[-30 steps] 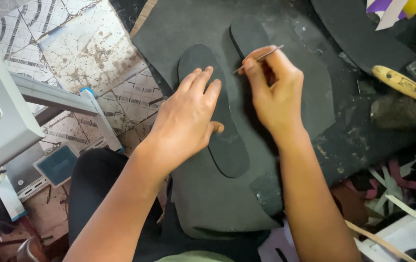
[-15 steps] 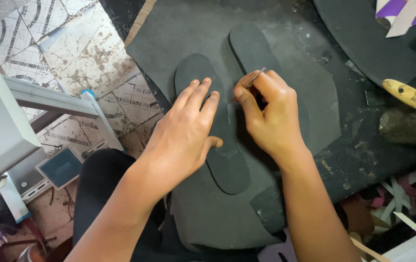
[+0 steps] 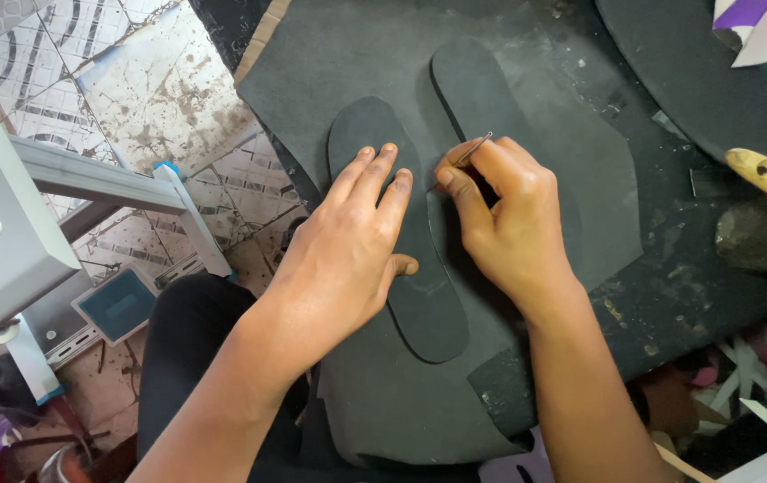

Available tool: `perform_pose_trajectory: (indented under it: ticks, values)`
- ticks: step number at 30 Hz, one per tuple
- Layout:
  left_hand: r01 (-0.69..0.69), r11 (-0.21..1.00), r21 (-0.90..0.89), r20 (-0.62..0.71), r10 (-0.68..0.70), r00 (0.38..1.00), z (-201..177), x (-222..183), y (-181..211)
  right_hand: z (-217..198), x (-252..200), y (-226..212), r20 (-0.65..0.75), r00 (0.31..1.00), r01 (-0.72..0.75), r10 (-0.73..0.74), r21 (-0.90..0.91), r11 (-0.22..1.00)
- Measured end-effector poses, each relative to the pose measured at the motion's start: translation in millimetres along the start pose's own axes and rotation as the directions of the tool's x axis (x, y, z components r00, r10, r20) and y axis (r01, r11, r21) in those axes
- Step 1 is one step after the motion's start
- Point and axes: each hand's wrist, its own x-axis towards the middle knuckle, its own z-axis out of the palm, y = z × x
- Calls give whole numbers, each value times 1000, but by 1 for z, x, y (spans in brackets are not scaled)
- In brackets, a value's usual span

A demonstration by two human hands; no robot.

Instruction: The recorder is tracing the outline of a shoe insole onto a piece of material using a thin metal tool.

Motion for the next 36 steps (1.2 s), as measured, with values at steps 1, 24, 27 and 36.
perform_pose_trajectory:
  ticks: [1,24,27,36]
  values:
    - [0,1000,-1,1,0,1000,0,0,0,0,0,0,0,1000,-1,1,0,1000]
    - [-22,997,77,-1,22,1000,4,1,0,-1,11,8,51,998,35,-37,45,998]
    - [-25,998,63,3,25,1000,4,2,0,3,19,10,24,998,54,-55,37,998]
    - [-12,996,85,7,11,1000,7,3,-1,-1,-6,4,0,993,115,-116,-56,992]
